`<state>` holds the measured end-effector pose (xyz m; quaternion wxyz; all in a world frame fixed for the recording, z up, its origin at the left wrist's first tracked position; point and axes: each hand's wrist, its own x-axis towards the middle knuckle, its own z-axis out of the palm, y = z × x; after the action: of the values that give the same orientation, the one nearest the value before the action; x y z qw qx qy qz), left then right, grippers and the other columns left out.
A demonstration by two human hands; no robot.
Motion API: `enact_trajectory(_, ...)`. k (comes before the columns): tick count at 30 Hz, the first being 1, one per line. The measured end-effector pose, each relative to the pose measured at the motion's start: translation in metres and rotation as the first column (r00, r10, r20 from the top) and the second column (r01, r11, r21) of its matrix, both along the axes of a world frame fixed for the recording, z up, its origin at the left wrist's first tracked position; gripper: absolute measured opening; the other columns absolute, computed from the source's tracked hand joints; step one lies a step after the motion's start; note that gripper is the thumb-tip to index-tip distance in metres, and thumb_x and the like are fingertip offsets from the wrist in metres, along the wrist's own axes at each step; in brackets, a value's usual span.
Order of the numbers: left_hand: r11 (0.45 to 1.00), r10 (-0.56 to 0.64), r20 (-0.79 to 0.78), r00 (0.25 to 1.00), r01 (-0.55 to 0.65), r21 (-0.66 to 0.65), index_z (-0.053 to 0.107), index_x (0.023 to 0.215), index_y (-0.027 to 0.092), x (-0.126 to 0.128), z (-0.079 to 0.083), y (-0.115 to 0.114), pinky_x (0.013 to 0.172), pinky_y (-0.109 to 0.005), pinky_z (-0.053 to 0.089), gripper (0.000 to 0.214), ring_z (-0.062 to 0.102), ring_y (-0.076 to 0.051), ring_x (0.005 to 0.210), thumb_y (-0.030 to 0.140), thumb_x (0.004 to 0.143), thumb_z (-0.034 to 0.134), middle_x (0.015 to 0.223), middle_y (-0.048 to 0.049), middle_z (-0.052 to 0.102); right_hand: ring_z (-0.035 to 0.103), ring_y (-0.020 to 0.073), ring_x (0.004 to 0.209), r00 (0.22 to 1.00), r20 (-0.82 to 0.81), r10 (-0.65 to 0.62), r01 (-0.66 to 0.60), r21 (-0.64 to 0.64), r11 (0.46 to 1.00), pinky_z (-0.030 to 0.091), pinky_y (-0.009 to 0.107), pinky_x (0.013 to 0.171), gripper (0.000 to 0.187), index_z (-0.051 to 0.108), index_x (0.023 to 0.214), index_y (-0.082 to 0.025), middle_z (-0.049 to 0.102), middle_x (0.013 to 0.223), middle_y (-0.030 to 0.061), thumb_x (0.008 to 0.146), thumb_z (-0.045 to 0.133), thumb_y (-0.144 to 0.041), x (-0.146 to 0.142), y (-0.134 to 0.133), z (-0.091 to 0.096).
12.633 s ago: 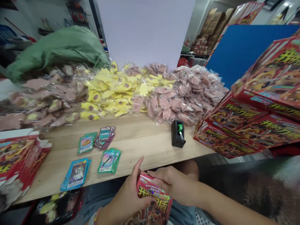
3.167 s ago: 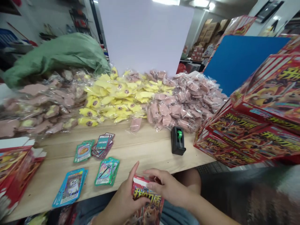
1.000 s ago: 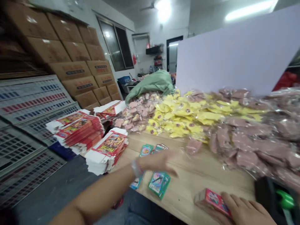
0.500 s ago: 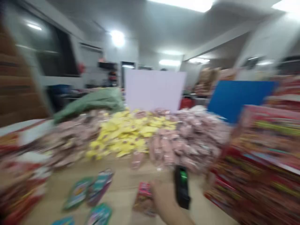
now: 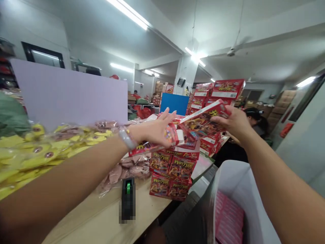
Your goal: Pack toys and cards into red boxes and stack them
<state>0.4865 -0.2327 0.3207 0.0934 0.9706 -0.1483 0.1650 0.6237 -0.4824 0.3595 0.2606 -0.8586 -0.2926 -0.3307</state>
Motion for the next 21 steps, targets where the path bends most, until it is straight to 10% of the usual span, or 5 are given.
enact_trajectory(8, 0.994, 0.109, -0.164, 0.98, -0.102, 0.05, 0.003, 0.14, 0.011, 0.018, 0.01, 0.028, 0.102, -0.037, 0.029, 0.114, 0.03, -0.033, 0.126, 0.047, 0.052, 0.066, 0.147, -0.0166, 0.006, 0.056, 0.0142, 0.068, 0.968, -0.173, 0.184, -0.201, -0.086, 0.976, 0.039, 0.025, 0.065, 0.035, 0.061, 0.092, -0.013, 0.065, 0.08, 0.0055, 0.067, 0.067, -0.037, 0.041, 0.0, -0.01)
enact_trajectory(21, 0.858, -0.297, -0.515, 0.804, -0.012, -0.513, 0.047, 0.124, 0.026, 0.026, 0.05, 0.064, 0.075, -0.031, 0.049, 0.067, 0.062, -0.02, 0.09, 0.033, 0.061, 0.068, 0.109, -0.0029, 0.063, 0.054, 0.0147, 0.059, 0.986, 0.06, 0.156, -0.146, -0.148, 0.978, 0.038, 0.027, 0.057, 0.067, 0.061, 0.081, -0.018, 0.064, 0.068, 0.0043, 0.045, 0.055, -0.075, -0.009, 0.014, 0.015)
